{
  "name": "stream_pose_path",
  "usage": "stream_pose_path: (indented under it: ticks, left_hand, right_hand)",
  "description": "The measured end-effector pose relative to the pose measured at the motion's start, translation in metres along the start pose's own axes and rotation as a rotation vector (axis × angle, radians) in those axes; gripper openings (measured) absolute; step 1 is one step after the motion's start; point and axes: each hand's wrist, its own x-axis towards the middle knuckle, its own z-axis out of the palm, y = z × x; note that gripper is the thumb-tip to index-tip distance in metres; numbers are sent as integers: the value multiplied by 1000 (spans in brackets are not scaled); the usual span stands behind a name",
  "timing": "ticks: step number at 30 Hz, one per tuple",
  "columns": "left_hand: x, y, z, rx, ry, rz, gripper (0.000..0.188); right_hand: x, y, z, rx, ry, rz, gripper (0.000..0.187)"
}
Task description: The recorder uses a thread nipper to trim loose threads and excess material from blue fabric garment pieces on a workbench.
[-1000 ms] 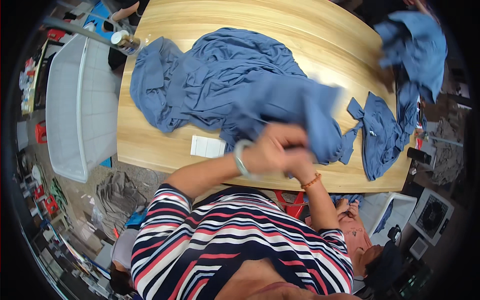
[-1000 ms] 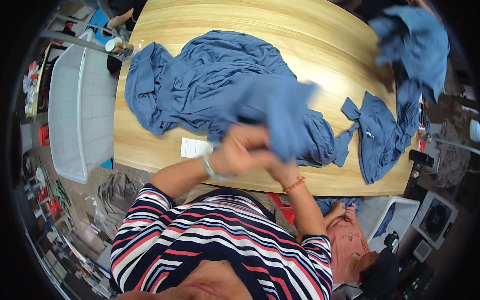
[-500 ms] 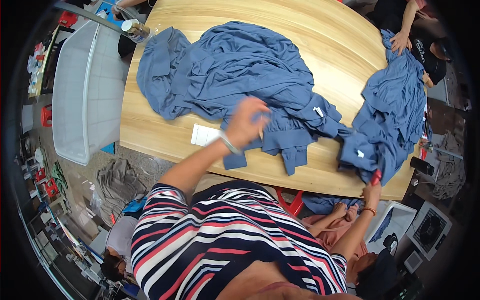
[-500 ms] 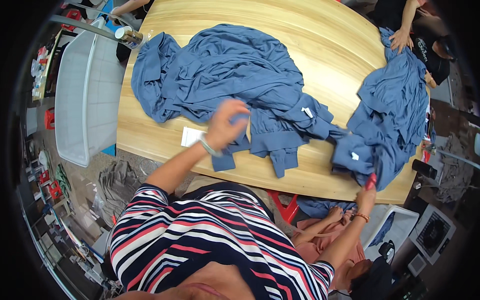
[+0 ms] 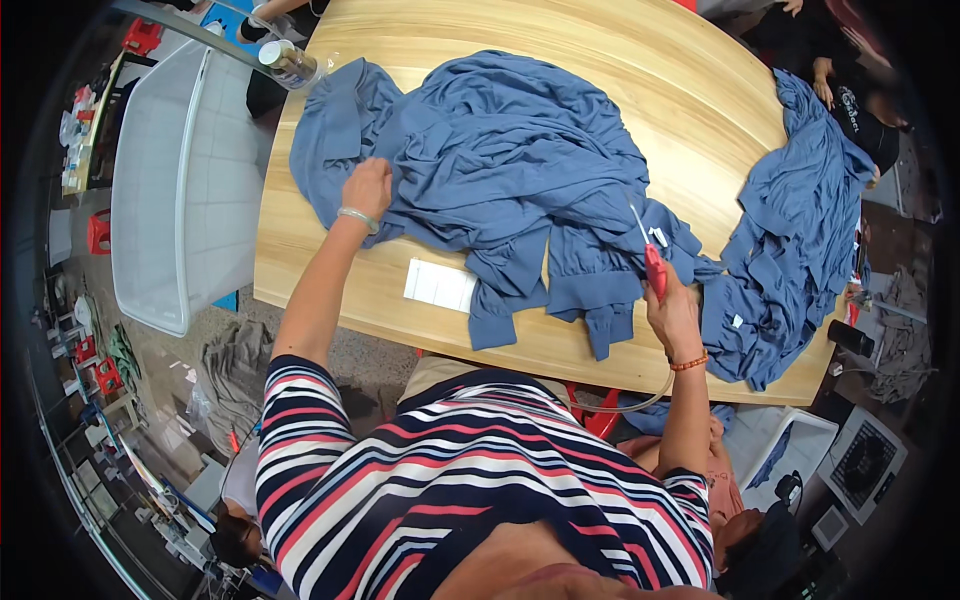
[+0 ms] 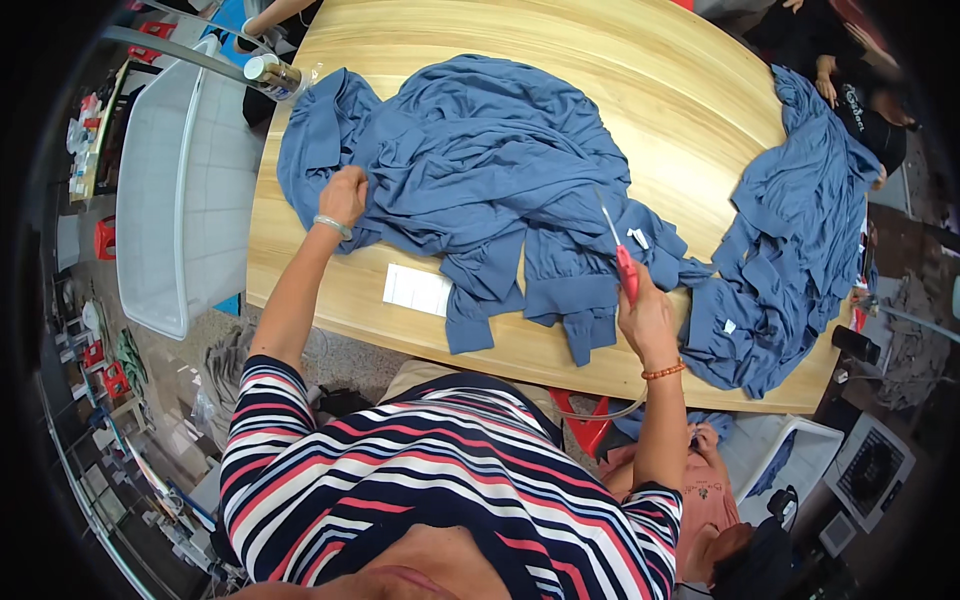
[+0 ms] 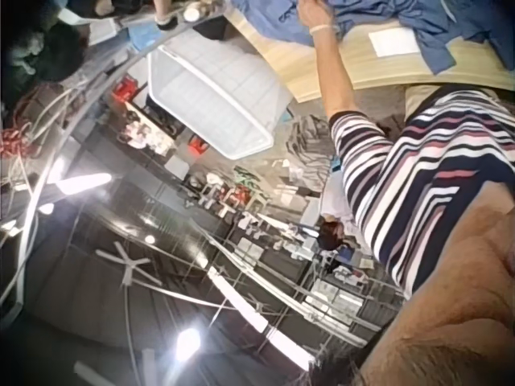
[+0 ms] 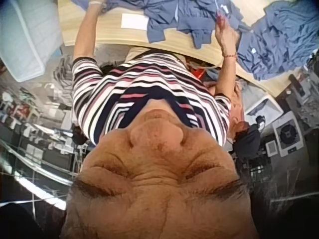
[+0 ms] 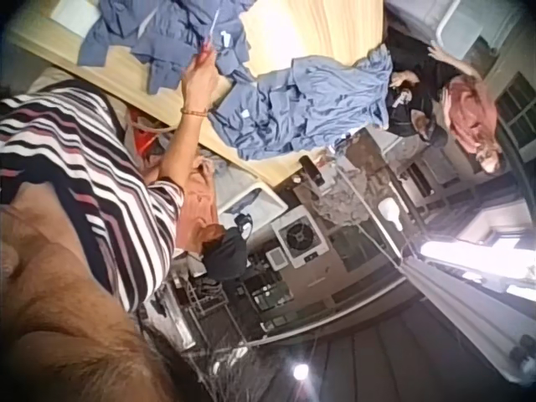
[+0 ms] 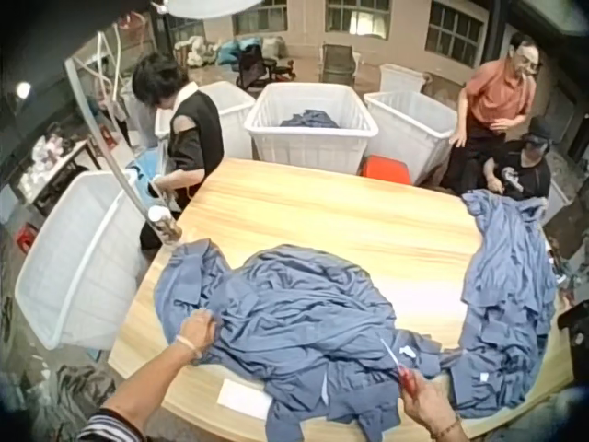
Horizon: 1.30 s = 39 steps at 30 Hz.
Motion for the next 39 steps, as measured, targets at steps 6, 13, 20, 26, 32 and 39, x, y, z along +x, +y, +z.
stream_pose_path:
  ticks: [6,13,20,26,32,39]
  left_hand:
    - [7,-43,18,-285,175,-238,26]
    - [-4,-28,-12,-570,-60,-182,22]
    - [-94,-27,-104,-1436,-293,-345,19]
    - [-130,-25,-175,-1966,145,-220,37]
    - [12,-11,-117,-2138,212,-205,28]
    - [38,66,-17,-2093,-311,-564,25]
  right_hand:
    - [33,-51,24,20,23,-163,26]
    - [127,-70,92,98,176,-365,25]
    - [126,-72,84,3,-79,-244,26]
    - [83,-65,-23,474,-457,-282,22]
    - [155,-40,-4,369,5,-219,25]
    - [120,-68,24,257,-36,-246,29]
